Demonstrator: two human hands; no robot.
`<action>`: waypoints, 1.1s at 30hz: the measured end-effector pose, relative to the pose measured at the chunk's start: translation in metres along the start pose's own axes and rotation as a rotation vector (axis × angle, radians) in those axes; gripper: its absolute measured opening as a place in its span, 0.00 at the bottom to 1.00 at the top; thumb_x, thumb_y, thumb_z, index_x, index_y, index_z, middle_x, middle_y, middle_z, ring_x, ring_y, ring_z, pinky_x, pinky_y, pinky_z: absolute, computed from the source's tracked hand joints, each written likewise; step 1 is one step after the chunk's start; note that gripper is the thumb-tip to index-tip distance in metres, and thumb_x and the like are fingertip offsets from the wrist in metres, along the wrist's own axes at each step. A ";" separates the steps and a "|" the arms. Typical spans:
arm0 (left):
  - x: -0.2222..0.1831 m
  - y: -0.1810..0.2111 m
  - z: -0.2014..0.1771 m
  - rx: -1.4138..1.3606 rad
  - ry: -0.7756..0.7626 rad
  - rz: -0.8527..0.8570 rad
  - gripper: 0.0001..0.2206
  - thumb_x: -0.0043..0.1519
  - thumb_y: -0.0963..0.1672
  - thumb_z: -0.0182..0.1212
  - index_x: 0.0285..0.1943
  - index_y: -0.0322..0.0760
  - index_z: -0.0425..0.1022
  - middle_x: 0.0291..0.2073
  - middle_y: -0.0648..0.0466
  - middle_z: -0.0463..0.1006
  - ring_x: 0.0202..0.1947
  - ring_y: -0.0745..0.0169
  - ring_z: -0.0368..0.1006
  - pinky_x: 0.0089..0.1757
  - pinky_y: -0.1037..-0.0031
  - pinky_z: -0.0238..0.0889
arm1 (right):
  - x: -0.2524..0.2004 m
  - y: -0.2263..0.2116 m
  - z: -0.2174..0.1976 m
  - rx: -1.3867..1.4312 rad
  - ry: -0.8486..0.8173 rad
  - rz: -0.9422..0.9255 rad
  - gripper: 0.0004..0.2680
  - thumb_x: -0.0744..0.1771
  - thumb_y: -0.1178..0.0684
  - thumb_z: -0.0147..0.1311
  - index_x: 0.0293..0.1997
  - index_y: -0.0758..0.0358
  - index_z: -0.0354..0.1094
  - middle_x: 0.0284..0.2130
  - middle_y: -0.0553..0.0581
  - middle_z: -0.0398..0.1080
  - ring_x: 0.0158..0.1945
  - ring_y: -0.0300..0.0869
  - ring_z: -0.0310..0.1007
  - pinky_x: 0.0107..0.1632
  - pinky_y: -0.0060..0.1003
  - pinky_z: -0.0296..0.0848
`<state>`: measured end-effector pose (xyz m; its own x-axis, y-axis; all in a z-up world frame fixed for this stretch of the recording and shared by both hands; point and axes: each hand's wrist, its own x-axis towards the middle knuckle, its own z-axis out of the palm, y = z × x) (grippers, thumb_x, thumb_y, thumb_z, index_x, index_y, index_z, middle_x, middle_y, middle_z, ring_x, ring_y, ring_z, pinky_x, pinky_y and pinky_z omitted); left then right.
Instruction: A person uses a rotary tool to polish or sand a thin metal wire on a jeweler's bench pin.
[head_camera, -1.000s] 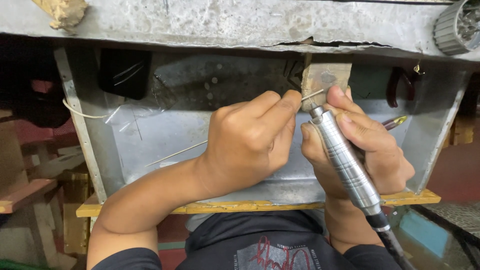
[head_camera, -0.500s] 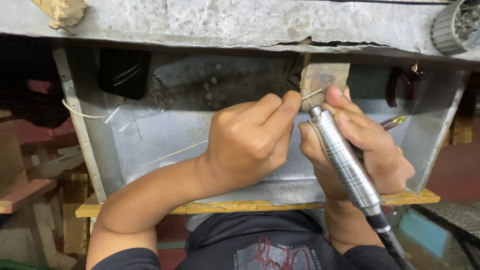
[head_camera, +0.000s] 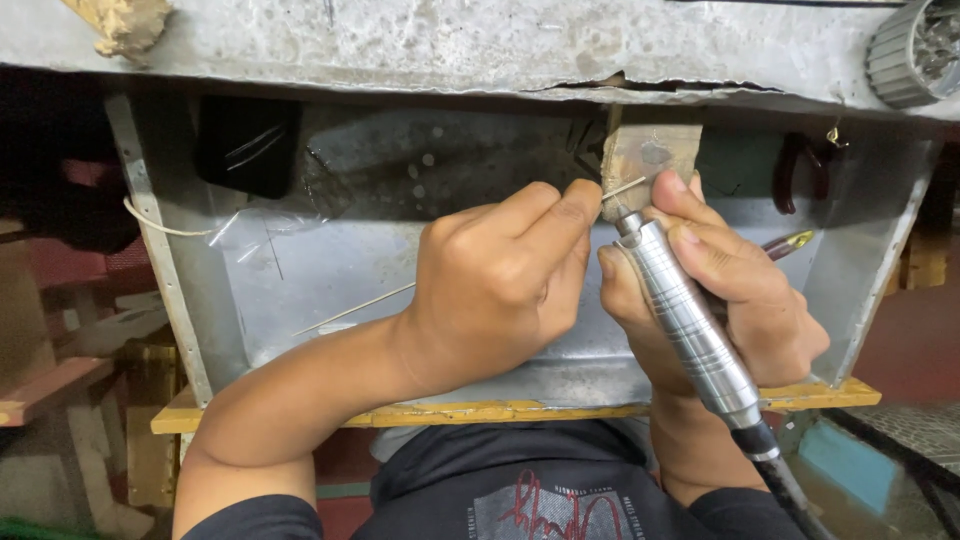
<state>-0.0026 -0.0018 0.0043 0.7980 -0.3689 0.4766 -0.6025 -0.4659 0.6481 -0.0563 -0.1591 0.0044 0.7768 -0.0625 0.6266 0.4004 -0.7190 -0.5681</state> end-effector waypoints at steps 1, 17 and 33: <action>0.000 0.000 0.000 0.000 0.000 0.000 0.09 0.63 0.35 0.56 0.50 0.33 0.76 0.26 0.56 0.62 0.21 0.58 0.63 0.25 0.70 0.60 | 0.000 0.000 0.000 0.000 0.000 0.000 0.15 0.65 0.68 0.72 0.47 0.71 0.62 0.39 0.79 0.75 0.51 0.66 0.81 0.58 0.52 0.85; -0.003 -0.003 0.004 0.086 0.006 0.085 0.11 0.63 0.35 0.53 0.52 0.28 0.76 0.26 0.55 0.62 0.20 0.59 0.61 0.24 0.69 0.57 | -0.001 0.002 -0.001 0.100 -0.014 0.008 0.19 0.62 0.75 0.74 0.49 0.75 0.62 0.37 0.78 0.75 0.54 0.64 0.79 0.62 0.50 0.81; -0.002 -0.002 0.002 0.050 0.005 0.049 0.09 0.63 0.36 0.56 0.51 0.31 0.76 0.26 0.55 0.64 0.20 0.59 0.62 0.24 0.70 0.58 | 0.000 -0.002 -0.001 0.012 0.000 0.023 0.16 0.64 0.69 0.73 0.48 0.71 0.62 0.40 0.78 0.75 0.52 0.65 0.81 0.59 0.52 0.84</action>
<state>-0.0029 -0.0021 0.0009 0.7672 -0.3887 0.5102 -0.6412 -0.4867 0.5933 -0.0576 -0.1584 0.0055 0.7859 -0.0794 0.6133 0.3881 -0.7087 -0.5891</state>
